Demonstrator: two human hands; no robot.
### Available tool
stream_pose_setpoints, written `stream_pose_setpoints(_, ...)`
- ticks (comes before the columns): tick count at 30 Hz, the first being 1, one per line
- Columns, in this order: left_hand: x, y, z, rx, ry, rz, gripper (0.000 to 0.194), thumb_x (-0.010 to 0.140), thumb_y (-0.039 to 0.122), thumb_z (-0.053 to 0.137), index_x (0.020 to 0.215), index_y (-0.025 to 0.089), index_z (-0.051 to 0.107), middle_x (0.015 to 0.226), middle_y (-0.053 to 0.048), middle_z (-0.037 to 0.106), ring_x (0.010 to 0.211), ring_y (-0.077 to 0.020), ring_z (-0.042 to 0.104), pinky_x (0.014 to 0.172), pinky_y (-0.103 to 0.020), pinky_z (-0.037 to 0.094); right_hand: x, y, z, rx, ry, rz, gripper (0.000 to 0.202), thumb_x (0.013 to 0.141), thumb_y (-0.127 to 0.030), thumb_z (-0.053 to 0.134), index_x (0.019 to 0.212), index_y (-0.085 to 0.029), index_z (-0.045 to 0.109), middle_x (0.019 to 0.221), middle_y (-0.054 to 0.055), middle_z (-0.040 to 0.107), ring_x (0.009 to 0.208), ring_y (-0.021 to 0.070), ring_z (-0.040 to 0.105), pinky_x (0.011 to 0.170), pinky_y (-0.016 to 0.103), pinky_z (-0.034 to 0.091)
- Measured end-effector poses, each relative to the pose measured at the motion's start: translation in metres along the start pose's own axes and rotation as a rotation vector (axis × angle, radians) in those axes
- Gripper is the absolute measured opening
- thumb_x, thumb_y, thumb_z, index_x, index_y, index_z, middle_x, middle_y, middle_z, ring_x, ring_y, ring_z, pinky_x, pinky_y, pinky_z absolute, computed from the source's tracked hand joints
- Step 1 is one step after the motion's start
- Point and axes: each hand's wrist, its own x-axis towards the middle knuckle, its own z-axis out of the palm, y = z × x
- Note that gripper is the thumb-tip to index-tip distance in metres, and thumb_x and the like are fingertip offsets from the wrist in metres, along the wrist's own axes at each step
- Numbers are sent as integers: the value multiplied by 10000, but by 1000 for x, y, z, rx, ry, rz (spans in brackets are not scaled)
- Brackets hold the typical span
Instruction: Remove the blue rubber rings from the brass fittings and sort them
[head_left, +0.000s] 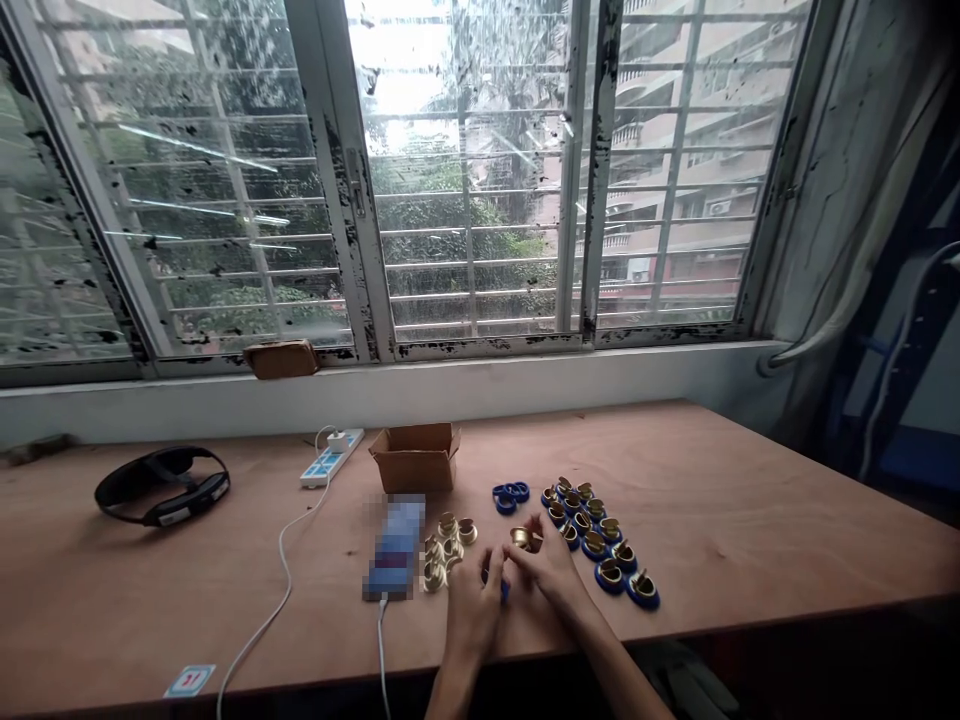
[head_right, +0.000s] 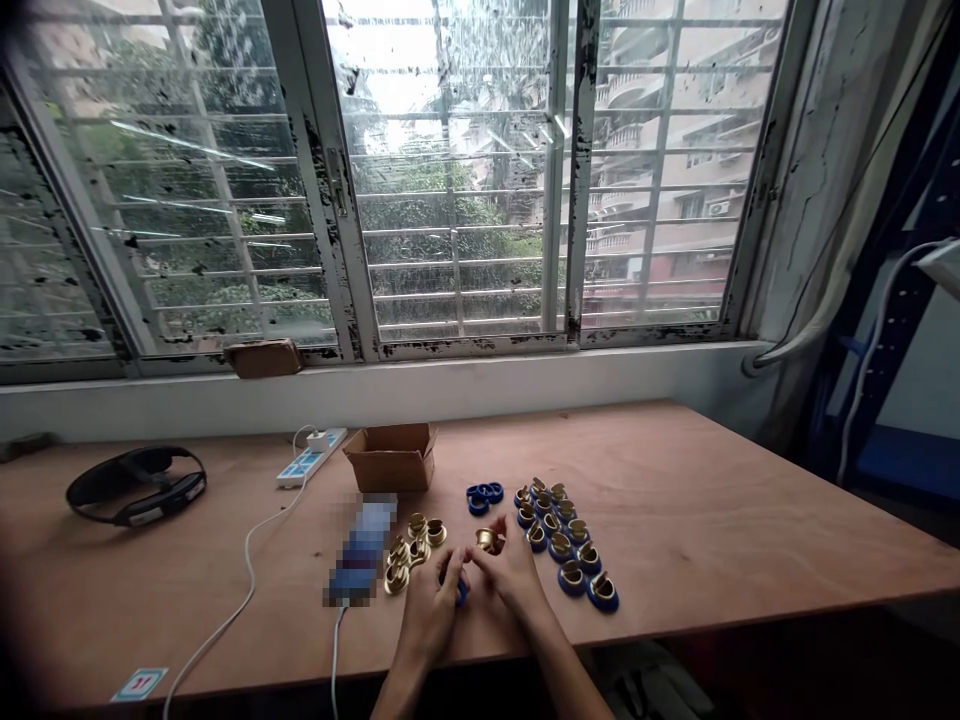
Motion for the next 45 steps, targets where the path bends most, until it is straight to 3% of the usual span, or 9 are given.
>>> stream_pose_setpoints(5,-1,-4,-1,-74,122,-41,505,1029,528,384,820,190,695,617,-27,672,601,-200,648,641,-290,467,0,-4,0,-127,-45,2,357,769,-473,784,809,-199,559,772,44,686,761,235,684,649,297,499)
stream_pose_setpoints(7,-3,-3,-4,-132,264,-43,468,1031,525,374,946,192,692,674,-26,685,650,-204,659,665,-294,488,-2,-8,1,-175,-63,-37,285,778,-367,764,928,-188,601,819,47,708,779,229,686,678,298,505)
stream_pose_setpoints(11,-4,-4,-7,-198,531,-41,360,1021,507,430,1017,204,624,823,-42,708,797,-214,688,758,-310,524,-3,-14,4,-300,-149,-62,459,700,-161,721,1137,-183,580,868,20,705,645,165,621,601,262,463)
stream_pose_setpoints(16,0,-18,-5,-199,621,-74,378,967,549,536,1046,188,618,993,-97,722,915,-256,708,821,-357,551,2,-24,21,-409,-208,-155,343,684,-67,659,1010,-174,662,1008,38,634,661,126,584,618,244,469)
stream_pose_setpoints(20,3,-27,-5,-195,646,-73,447,936,588,573,1049,166,667,1048,-126,734,977,-290,716,875,-400,566,1,-34,41,-364,-233,-207,434,740,-47,631,1144,-201,664,1077,46,629,719,138,608,670,246,504)
stream_pose_setpoints(26,10,-27,-7,-183,570,2,409,895,532,653,1066,170,741,1117,-140,750,1084,-309,706,978,-433,560,-8,-29,43,-372,-173,-173,418,802,-73,605,1198,-205,634,1064,59,686,739,162,640,663,250,502)
stream_pose_setpoints(31,44,-6,-4,-95,301,83,263,898,348,638,1069,197,771,1117,-123,764,1061,-283,721,960,-419,573,-14,-28,28,-459,-53,-156,304,841,-90,558,1103,-201,664,1009,65,722,767,188,661,716,275,485)
stream_pose_setpoints(38,111,33,29,71,-44,170,328,886,75,535,1117,211,724,995,-68,806,951,-203,757,885,-339,575,-17,-28,23,-614,-56,-88,184,850,-63,538,902,-185,666,855,76,740,765,213,673,640,266,360)
stream_pose_setpoints(45,142,25,63,271,-187,192,328,806,-24,568,973,182,761,918,-75,802,847,-196,741,790,-290,542,-25,-37,14,-691,-212,-144,198,827,-68,550,903,-168,703,882,95,760,731,207,670,616,279,325)
